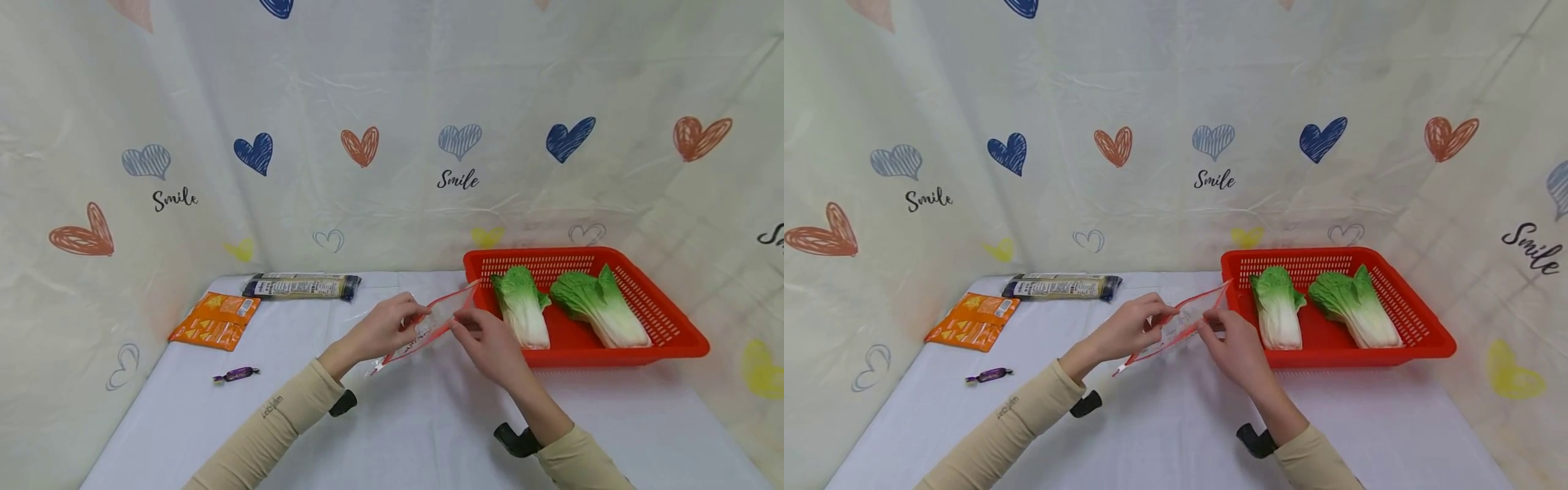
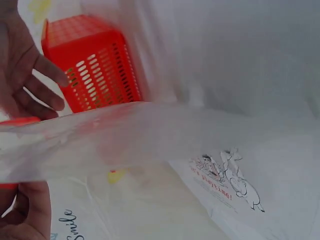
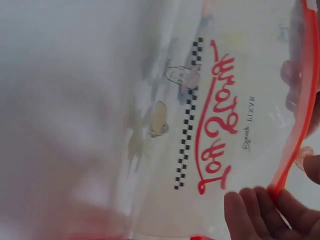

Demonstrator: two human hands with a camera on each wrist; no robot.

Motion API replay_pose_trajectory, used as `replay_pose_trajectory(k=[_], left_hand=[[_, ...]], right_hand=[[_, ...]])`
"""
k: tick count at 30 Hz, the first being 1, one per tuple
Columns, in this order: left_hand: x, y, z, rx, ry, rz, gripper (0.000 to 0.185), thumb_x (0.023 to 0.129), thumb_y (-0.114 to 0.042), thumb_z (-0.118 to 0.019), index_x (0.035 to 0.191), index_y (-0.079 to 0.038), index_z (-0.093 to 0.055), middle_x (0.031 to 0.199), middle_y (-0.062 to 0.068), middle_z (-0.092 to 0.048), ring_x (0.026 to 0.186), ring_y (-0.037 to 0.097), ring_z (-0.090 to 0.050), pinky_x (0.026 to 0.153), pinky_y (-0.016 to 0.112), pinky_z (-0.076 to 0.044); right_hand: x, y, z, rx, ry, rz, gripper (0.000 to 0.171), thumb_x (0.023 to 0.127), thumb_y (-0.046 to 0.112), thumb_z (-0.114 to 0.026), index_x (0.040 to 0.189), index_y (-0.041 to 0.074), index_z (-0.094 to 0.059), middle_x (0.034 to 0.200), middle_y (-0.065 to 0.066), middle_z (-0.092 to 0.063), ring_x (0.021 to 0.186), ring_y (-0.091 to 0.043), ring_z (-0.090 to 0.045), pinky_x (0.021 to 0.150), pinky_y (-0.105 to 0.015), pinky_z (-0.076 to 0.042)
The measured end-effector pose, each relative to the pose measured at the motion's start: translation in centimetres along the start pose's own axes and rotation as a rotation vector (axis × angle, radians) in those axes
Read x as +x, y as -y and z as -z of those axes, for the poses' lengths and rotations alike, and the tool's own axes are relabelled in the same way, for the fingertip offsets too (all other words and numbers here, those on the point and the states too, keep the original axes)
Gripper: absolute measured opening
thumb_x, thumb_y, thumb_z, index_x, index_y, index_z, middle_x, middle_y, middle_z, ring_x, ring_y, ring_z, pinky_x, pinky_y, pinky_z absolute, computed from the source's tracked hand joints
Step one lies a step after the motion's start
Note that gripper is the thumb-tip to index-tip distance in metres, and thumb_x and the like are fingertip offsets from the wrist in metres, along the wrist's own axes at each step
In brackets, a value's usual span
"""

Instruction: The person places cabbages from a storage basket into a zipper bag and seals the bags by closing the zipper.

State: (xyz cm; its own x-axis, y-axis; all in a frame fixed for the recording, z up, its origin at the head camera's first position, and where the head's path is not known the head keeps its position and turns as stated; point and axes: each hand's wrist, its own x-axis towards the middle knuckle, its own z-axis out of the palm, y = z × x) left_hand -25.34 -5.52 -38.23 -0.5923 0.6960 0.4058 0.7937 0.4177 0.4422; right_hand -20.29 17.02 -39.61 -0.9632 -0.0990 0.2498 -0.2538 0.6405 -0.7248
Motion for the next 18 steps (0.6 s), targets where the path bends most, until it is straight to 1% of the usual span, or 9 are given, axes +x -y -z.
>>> replay_pose_trajectory(k=[2,5,7,9,11,13,14,16,18], left_hand=[[0.1,0.1,0.2,0.017,-0.072,0.021,0.036,0.084,0.006,-0.059,0.118,-0.001,-0.068,0.091,0.002,-0.056,0.073,0.009,-0.047,0.061,0.019,-0.043],[0.2,0.0,0.8,0.032,-0.229,0.03,0.036,0.084,0.009,-0.057,0.117,0.0,-0.068,0.091,0.003,-0.056,0.07,0.009,-0.045,0.059,0.02,-0.041],[0.4,-0.1,1.3,0.054,-0.349,0.008,0.036,0.084,0.011,-0.055,0.116,0.001,-0.069,0.092,0.005,-0.055,0.068,0.01,-0.044,0.058,0.021,-0.039],[0.7,-0.4,1.8,0.101,-0.46,-0.029,0.036,0.084,0.012,-0.053,0.115,0.002,-0.069,0.092,0.007,-0.054,0.067,0.01,-0.044,0.057,0.021,-0.039],[0.9,-0.7,2.2,0.158,-0.534,-0.065,0.037,0.084,0.012,-0.053,0.115,0.002,-0.07,0.093,0.008,-0.053,0.066,0.011,-0.044,0.056,0.021,-0.038],[1.0,-1.0,2.4,0.216,-0.551,-0.088,0.036,0.084,0.012,-0.053,0.114,0.001,-0.071,0.093,0.009,-0.053,0.069,0.012,-0.045,0.057,0.022,-0.039],[1.0,-1.1,2.4,0.249,-0.535,-0.088,0.035,0.085,0.01,-0.054,0.113,0.0,-0.071,0.093,0.009,-0.053,0.071,0.013,-0.046,0.058,0.022,-0.04],[1.0,-1.3,2.3,0.308,-0.467,-0.072,0.03,0.086,0.007,-0.057,0.11,-0.002,-0.073,0.094,0.007,-0.054,0.074,0.014,-0.049,0.058,0.022,-0.042],[0.9,-1.4,1.9,0.338,-0.359,-0.025,0.026,0.088,0.004,-0.06,0.107,-0.004,-0.074,0.096,0.005,-0.057,0.078,0.015,-0.052,0.058,0.021,-0.044]], right_hand=[[0.0,0.0,0.0,-0.03,-0.053,-0.015,0.041,0.092,0.032,-0.068,0.119,0.001,-0.064,0.109,-0.012,-0.067,0.095,-0.026,-0.066,0.081,-0.04,-0.057],[0.0,0.2,0.1,-0.079,-0.14,-0.015,0.043,0.087,0.033,-0.074,0.114,0.001,-0.065,0.102,-0.011,-0.065,0.091,-0.027,-0.064,0.077,-0.039,-0.057],[0.0,0.2,0.2,-0.109,-0.196,0.013,0.039,0.084,0.027,-0.077,0.11,0.001,-0.064,0.097,-0.011,-0.063,0.088,-0.027,-0.061,0.073,-0.039,-0.056],[0.1,0.1,0.3,-0.121,-0.246,0.061,0.032,0.082,0.016,-0.078,0.106,0.0,-0.064,0.095,-0.012,-0.061,0.087,-0.027,-0.06,0.072,-0.04,-0.055],[0.2,-0.1,0.3,-0.131,-0.287,0.113,0.026,0.082,0.005,-0.075,0.105,0.0,-0.064,0.097,-0.012,-0.061,0.089,-0.027,-0.059,0.073,-0.041,-0.055],[0.3,-0.3,0.3,-0.142,-0.318,0.154,0.026,0.081,-0.002,-0.072,0.106,0.0,-0.065,0.098,-0.012,-0.06,0.09,-0.025,-0.058,0.073,-0.042,-0.056],[0.4,-0.4,0.3,-0.144,-0.328,0.169,0.026,0.082,-0.004,-0.07,0.107,0.0,-0.067,0.099,-0.012,-0.06,0.09,-0.025,-0.057,0.072,-0.041,-0.056],[0.5,-0.6,0.2,-0.144,-0.331,0.179,0.027,0.083,-0.005,-0.069,0.109,0.002,-0.069,0.098,-0.011,-0.058,0.088,-0.022,-0.054,0.068,-0.038,-0.054],[0.5,-0.6,0.1,-0.15,-0.32,0.187,0.027,0.084,-0.005,-0.067,0.11,0.002,-0.071,0.095,-0.011,-0.056,0.085,-0.022,-0.052,0.065,-0.036,-0.051]])
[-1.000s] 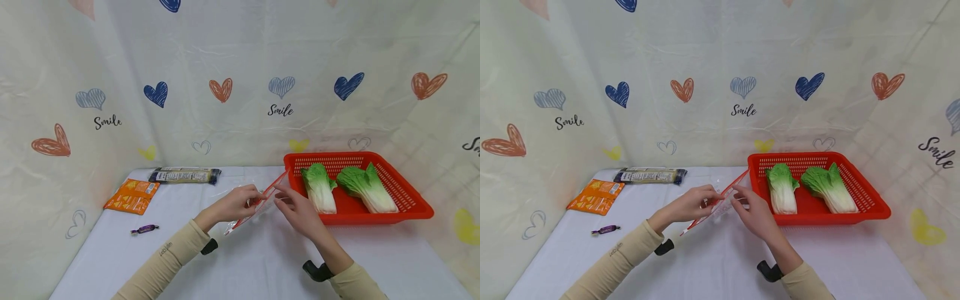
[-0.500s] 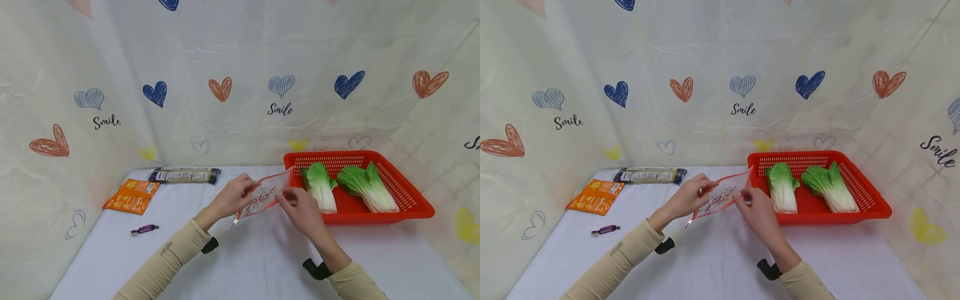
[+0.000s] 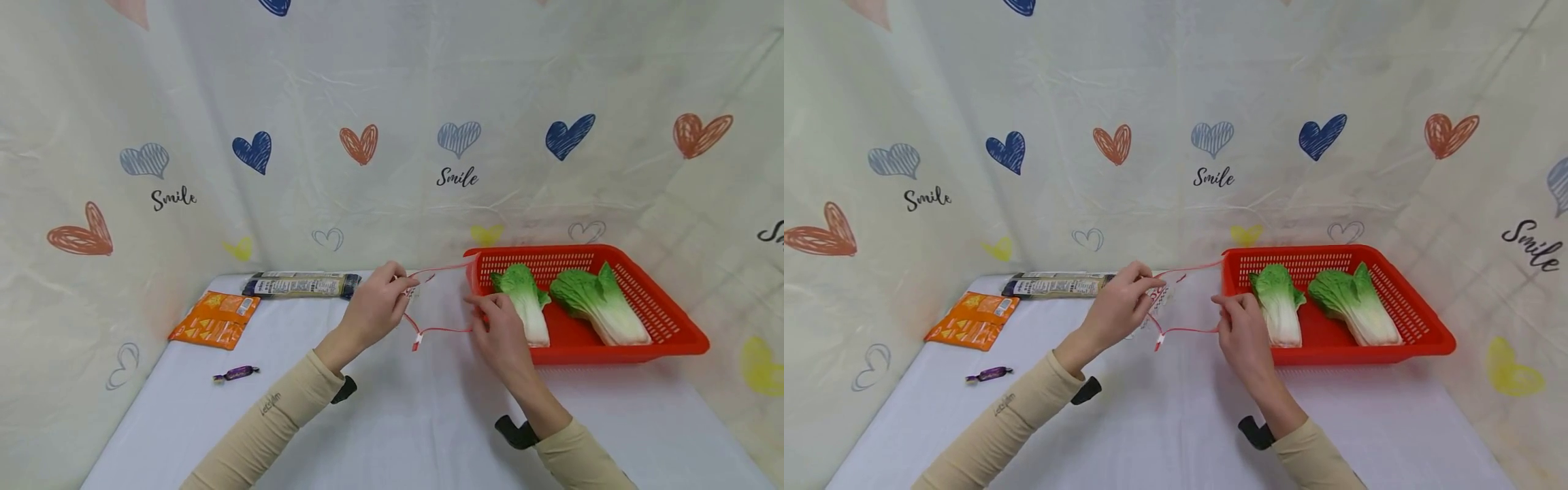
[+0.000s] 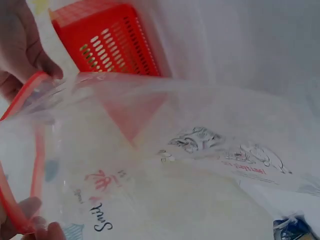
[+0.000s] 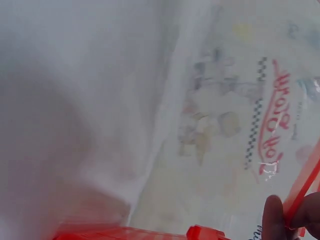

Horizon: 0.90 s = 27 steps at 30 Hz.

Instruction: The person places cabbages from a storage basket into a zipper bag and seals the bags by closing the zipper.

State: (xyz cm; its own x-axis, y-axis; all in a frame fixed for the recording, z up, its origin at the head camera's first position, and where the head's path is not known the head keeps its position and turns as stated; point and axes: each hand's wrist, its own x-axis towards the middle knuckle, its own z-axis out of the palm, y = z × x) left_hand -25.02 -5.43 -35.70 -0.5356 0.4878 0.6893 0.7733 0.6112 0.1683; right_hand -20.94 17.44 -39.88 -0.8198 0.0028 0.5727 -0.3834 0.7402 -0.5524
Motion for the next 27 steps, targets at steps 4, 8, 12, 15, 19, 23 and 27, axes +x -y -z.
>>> replay_pose_trajectory(k=[4,8,12,15,19,23,27], left_hand=[[-0.4,-0.3,-0.7,-0.04,0.269,0.169,0.026,0.09,-0.001,-0.057,0.112,-0.007,-0.071,0.104,0.004,-0.062,0.083,0.015,-0.059,0.061,0.024,-0.048],[-0.7,-0.1,-1.8,-0.119,0.38,0.358,0.029,0.09,-0.005,-0.057,0.116,-0.005,-0.069,0.108,0.007,-0.065,0.088,0.017,-0.063,0.069,0.029,-0.051],[-0.8,0.3,-2.8,-0.12,0.29,0.439,0.022,0.087,-0.007,-0.067,0.108,-0.004,-0.071,0.099,0.007,-0.067,0.085,0.018,-0.063,0.07,0.03,-0.052],[-0.5,0.5,-2.7,-0.095,0.188,0.441,0.018,0.085,0.0,-0.067,0.102,-0.004,-0.072,0.094,0.007,-0.068,0.081,0.018,-0.063,0.068,0.03,-0.051],[0.5,0.5,-1.6,-0.019,0.057,0.375,0.022,0.083,0.007,-0.062,0.098,-0.005,-0.072,0.091,0.006,-0.067,0.075,0.017,-0.062,0.06,0.028,-0.05],[1.5,-0.2,-0.1,0.136,-0.107,0.251,0.024,0.083,0.008,-0.061,0.1,-0.005,-0.071,0.089,0.004,-0.061,0.066,0.016,-0.059,0.047,0.025,-0.045],[2.2,-1.7,1.0,0.284,-0.371,0.015,0.022,0.083,0.009,-0.06,0.099,-0.001,-0.071,0.091,0.007,-0.06,0.072,0.02,-0.06,0.051,0.025,-0.051]], right_hand=[[0.0,0.0,-0.3,0.026,0.049,0.001,0.03,0.084,-0.008,-0.065,0.112,0.002,-0.072,0.093,-0.011,-0.055,0.084,-0.021,-0.055,0.066,-0.032,-0.053],[-0.1,0.0,-0.5,0.072,0.09,-0.009,0.031,0.084,-0.007,-0.067,0.115,0.001,-0.07,0.096,-0.01,-0.058,0.085,-0.02,-0.059,0.071,-0.035,-0.058],[0.0,-0.1,-0.6,0.101,0.101,-0.003,0.032,0.083,-0.002,-0.072,0.114,0.002,-0.071,0.097,-0.009,-0.059,0.086,-0.02,-0.062,0.073,-0.037,-0.059],[0.2,-0.1,-0.7,0.104,0.116,0.008,0.033,0.082,0.0,-0.074,0.114,0.001,-0.07,0.097,-0.009,-0.059,0.086,-0.02,-0.062,0.072,-0.036,-0.059],[0.8,-0.3,-0.6,0.088,0.134,0.027,0.034,0.081,-0.003,-0.074,0.115,0.0,-0.07,0.099,-0.01,-0.058,0.085,-0.021,-0.061,0.071,-0.037,-0.059],[1.4,-0.3,-0.6,0.087,0.127,0.045,0.034,0.082,-0.005,-0.072,0.115,0.0,-0.07,0.101,-0.01,-0.058,0.085,-0.021,-0.061,0.072,-0.039,-0.059],[1.8,0.0,-0.8,0.114,0.103,0.043,0.03,0.084,-0.003,-0.072,0.114,0.001,-0.07,0.105,-0.01,-0.059,0.088,-0.021,-0.062,0.075,-0.038,-0.059]])
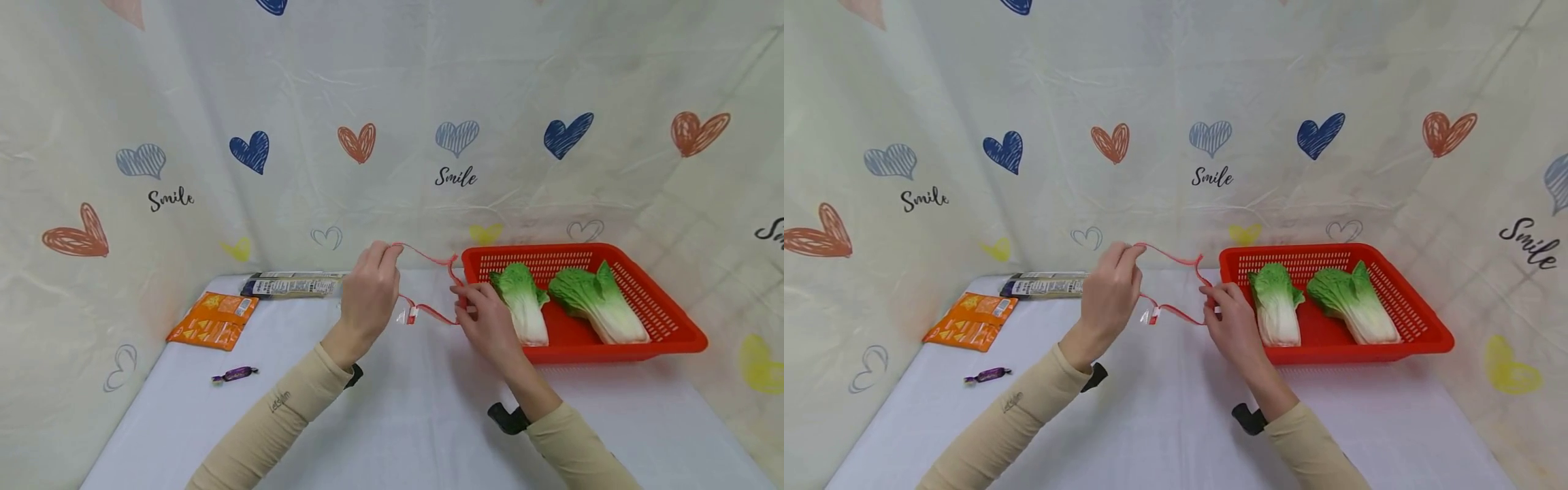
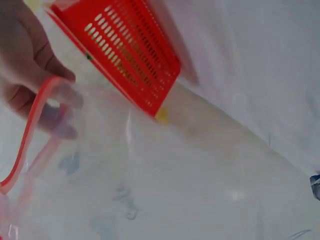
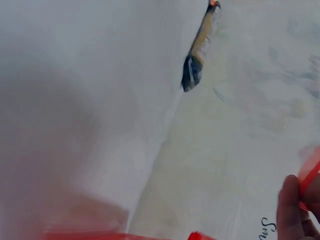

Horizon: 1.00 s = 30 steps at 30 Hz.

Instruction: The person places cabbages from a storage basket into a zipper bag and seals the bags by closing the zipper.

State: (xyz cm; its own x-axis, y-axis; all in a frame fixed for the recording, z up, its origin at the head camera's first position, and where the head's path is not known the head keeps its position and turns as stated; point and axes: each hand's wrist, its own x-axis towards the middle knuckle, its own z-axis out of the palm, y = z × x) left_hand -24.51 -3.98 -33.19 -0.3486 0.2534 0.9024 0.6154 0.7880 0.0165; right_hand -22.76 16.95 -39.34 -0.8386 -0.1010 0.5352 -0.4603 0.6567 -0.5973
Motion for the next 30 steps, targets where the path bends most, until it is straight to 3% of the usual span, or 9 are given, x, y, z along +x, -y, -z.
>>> replay_pose_trajectory(k=[2,4,6,8,11,15,20,25,30], left_hand=[[0.1,-0.8,0.4,0.046,-0.088,-0.113,0.017,0.086,0.007,-0.062,0.099,0.001,-0.071,0.093,0.009,-0.06,0.075,0.022,-0.059,0.056,0.026,-0.054],[0.0,-1.4,0.5,0.096,-0.08,-0.161,0.012,0.087,0.004,-0.065,0.098,0.001,-0.07,0.092,0.01,-0.06,0.071,0.022,-0.057,0.052,0.023,-0.052],[-0.5,-1.6,0.3,0.173,0.021,-0.14,0.008,0.087,0.002,-0.066,0.095,-0.001,-0.068,0.089,0.008,-0.057,0.066,0.02,-0.053,0.043,0.022,-0.046],[-1.1,-1.5,0.0,0.249,0.17,-0.075,0.008,0.086,0.002,-0.067,0.092,-0.003,-0.066,0.086,0.007,-0.054,0.061,0.02,-0.052,0.036,0.023,-0.039],[-1.8,-0.9,-0.3,0.258,0.338,0.024,0.013,0.084,0.002,-0.07,0.094,-0.005,-0.066,0.085,0.006,-0.054,0.057,0.02,-0.054,0.036,0.025,-0.04],[-1.9,0.0,-0.4,0.105,0.472,0.125,0.025,0.084,-0.002,-0.07,0.109,-0.006,-0.068,0.093,0.007,-0.06,0.055,0.017,-0.055,0.04,0.024,-0.041],[-1.3,1.4,-0.6,-0.249,0.619,0.313,0.027,0.09,-0.01,-0.066,0.117,-0.006,-0.067,0.101,0.008,-0.061,0.061,0.012,-0.054,0.049,0.02,-0.043],[-1.2,2.9,-1.1,-0.591,0.723,0.494,0.032,0.09,-0.009,-0.069,0.121,-0.003,-0.064,0.103,0.007,-0.059,0.079,0.015,-0.063,0.06,0.022,-0.053],[-1.4,3.6,-1.4,-0.695,0.743,0.581,0.033,0.089,-0.003,-0.067,0.122,0.0,-0.063,0.113,0.014,-0.061,0.083,0.019,-0.065,0.062,0.028,-0.057]], right_hand=[[0.1,0.2,-0.1,-0.001,0.002,-0.01,0.028,0.085,-0.002,-0.071,0.113,0.001,-0.069,0.107,-0.01,-0.059,0.089,-0.021,-0.062,0.076,-0.039,-0.059],[0.3,0.2,-0.3,-0.016,0.029,-0.033,0.027,0.085,-0.002,-0.07,0.111,0.0,-0.069,0.106,-0.011,-0.059,0.089,-0.022,-0.061,0.076,-0.04,-0.059],[0.5,0.2,-0.4,-0.042,0.07,-0.061,0.027,0.084,-0.002,-0.07,0.112,-0.001,-0.069,0.103,-0.012,-0.058,0.088,-0.023,-0.061,0.075,-0.04,-0.059],[0.6,0.1,-0.5,-0.066,0.123,-0.089,0.03,0.084,-0.003,-0.069,0.114,-0.002,-0.068,0.101,-0.013,-0.058,0.089,-0.025,-0.06,0.076,-0.041,-0.058],[0.7,-0.2,-0.6,-0.086,0.169,-0.11,0.034,0.084,-0.003,-0.069,0.118,-0.003,-0.065,0.102,-0.014,-0.058,0.089,-0.026,-0.06,0.076,-0.04,-0.058],[1.0,-0.6,-0.8,-0.114,0.188,-0.096,0.036,0.084,-0.002,-0.07,0.119,-0.002,-0.064,0.1,-0.013,-0.058,0.09,-0.025,-0.057,0.076,-0.039,-0.058],[2.0,-0.9,-0.9,-0.113,0.223,-0.119,0.039,0.085,0.0,-0.07,0.123,-0.001,-0.062,0.1,-0.012,-0.058,0.092,-0.025,-0.056,0.077,-0.039,-0.058],[3.1,-1.4,-0.5,-0.05,0.274,-0.177,0.04,0.087,0.003,-0.068,0.126,-0.003,-0.061,0.104,-0.015,-0.061,0.096,-0.031,-0.063,0.08,-0.041,-0.057],[3.6,-2.0,0.0,0.031,0.336,-0.262,0.043,0.089,0.008,-0.068,0.13,-0.001,-0.058,0.113,-0.016,-0.062,0.102,-0.032,-0.063,0.082,-0.04,-0.056]])
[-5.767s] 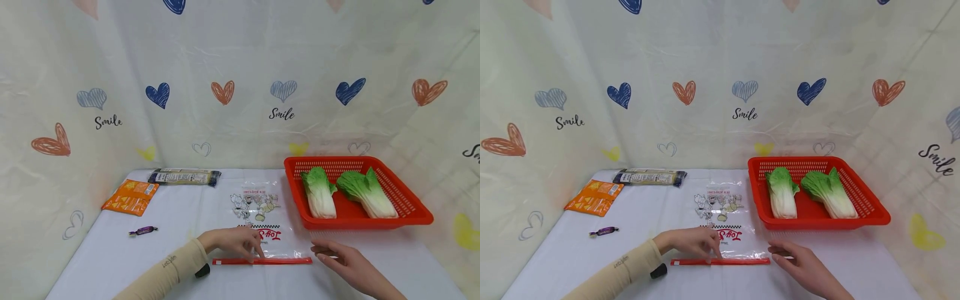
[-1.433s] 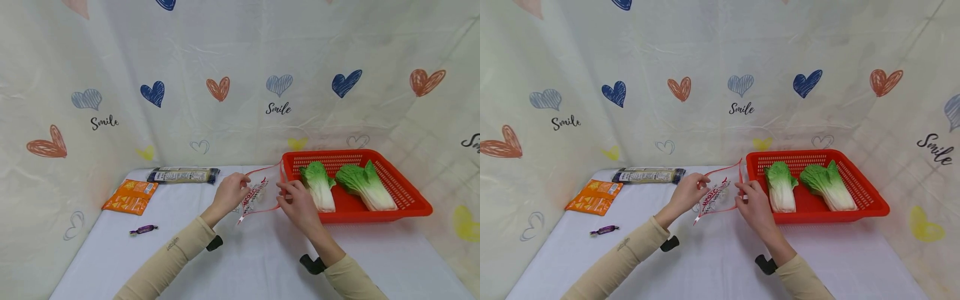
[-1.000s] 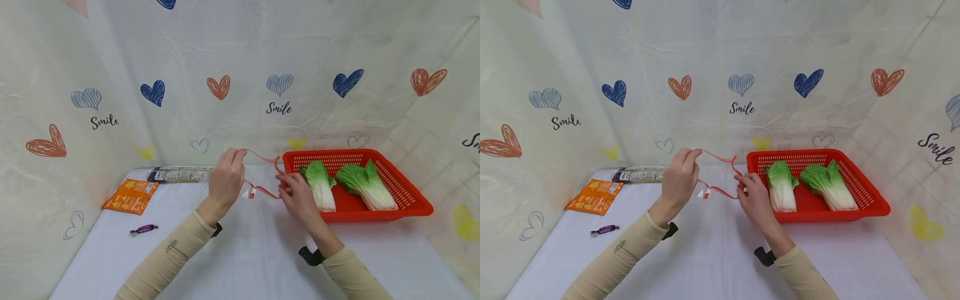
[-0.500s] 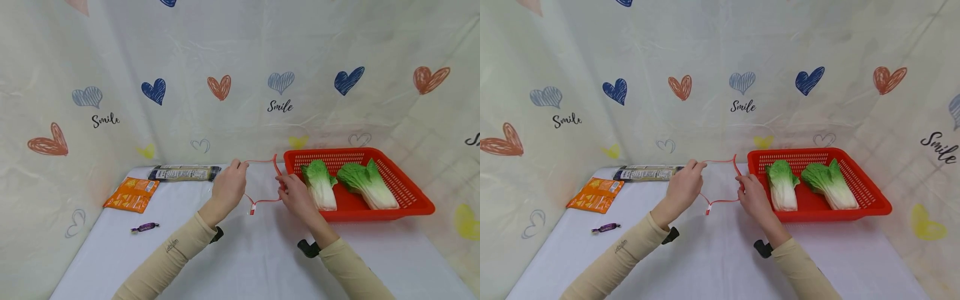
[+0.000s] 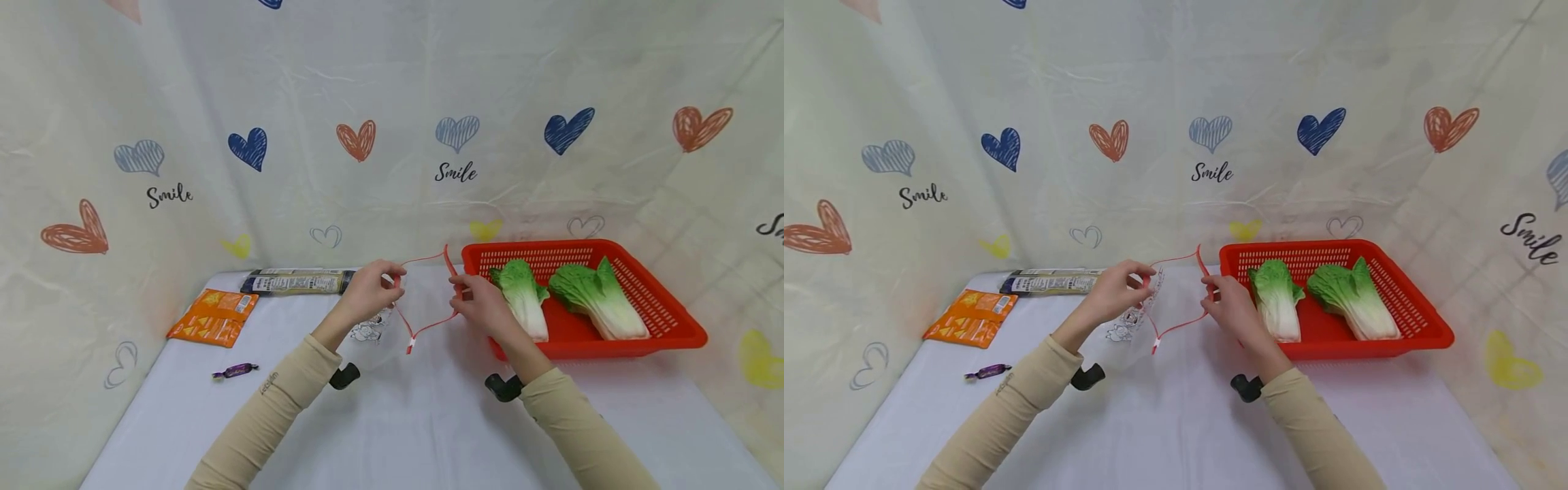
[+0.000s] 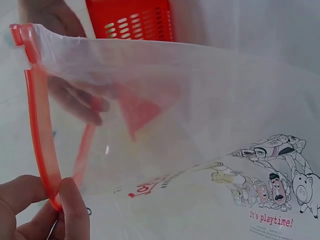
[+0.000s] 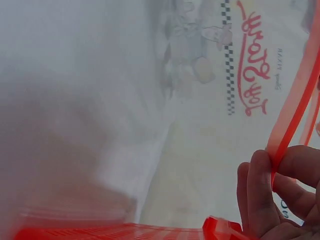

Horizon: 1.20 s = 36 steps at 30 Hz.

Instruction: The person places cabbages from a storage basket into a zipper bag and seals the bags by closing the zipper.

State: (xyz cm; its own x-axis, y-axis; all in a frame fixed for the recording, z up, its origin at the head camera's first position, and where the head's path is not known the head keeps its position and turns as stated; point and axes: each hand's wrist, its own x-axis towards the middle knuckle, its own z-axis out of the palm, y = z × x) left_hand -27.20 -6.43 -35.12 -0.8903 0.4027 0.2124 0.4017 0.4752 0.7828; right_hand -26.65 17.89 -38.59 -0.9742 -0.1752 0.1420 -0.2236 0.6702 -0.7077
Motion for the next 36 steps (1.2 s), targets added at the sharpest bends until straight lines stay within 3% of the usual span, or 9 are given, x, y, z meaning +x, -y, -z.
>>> replay_pose_trajectory(k=[12,17,21,28,36], left_hand=[[-0.1,0.2,-0.5,0.091,-0.081,0.0,0.037,0.085,0.005,-0.058,0.121,-0.004,-0.066,0.111,0.006,-0.062,0.084,0.016,-0.06,0.064,0.024,-0.051],[-0.1,0.5,-0.6,0.054,-0.074,0.012,0.036,0.086,0.002,-0.059,0.122,-0.003,-0.065,0.111,0.007,-0.061,0.082,0.016,-0.061,0.06,0.025,-0.053],[-0.2,0.5,-0.6,0.027,-0.068,0.025,0.036,0.088,0.001,-0.06,0.123,-0.003,-0.064,0.113,0.006,-0.06,0.083,0.016,-0.061,0.059,0.025,-0.053],[-0.4,0.5,-0.6,-0.036,-0.063,0.025,0.039,0.087,-0.002,-0.068,0.125,-0.005,-0.063,0.118,0.01,-0.06,0.086,0.017,-0.061,0.06,0.026,-0.055],[-0.3,0.6,-0.9,-0.118,-0.042,0.067,0.04,0.087,-0.004,-0.07,0.126,-0.007,-0.062,0.118,0.008,-0.06,0.087,0.017,-0.062,0.061,0.028,-0.057]], right_hand=[[-0.1,-0.1,1.3,0.088,0.118,-0.056,0.047,0.092,0.019,-0.069,0.135,0.008,-0.055,0.125,-0.012,-0.06,0.109,-0.029,-0.059,0.087,-0.04,-0.055],[0.0,0.3,4.1,0.146,0.152,-0.049,0.047,0.096,0.025,-0.064,0.137,0.006,-0.053,0.134,-0.016,-0.055,0.118,-0.035,-0.055,0.095,-0.047,-0.05],[0.5,0.1,7.1,0.153,0.115,-0.08,0.053,0.096,0.031,-0.062,0.14,0.004,-0.05,0.139,-0.019,-0.05,0.12,-0.037,-0.052,0.1,-0.051,-0.046],[1.9,-3.1,11.1,0.134,0.069,-0.177,0.067,0.096,0.049,-0.056,0.149,0.01,-0.041,0.146,-0.018,-0.042,0.122,-0.041,-0.05,0.104,-0.057,-0.039],[3.0,-7.7,12.7,0.056,0.142,-0.256,0.069,0.095,0.049,-0.057,0.148,0.008,-0.04,0.151,-0.022,-0.034,0.132,-0.043,-0.033,0.105,-0.062,-0.033]])
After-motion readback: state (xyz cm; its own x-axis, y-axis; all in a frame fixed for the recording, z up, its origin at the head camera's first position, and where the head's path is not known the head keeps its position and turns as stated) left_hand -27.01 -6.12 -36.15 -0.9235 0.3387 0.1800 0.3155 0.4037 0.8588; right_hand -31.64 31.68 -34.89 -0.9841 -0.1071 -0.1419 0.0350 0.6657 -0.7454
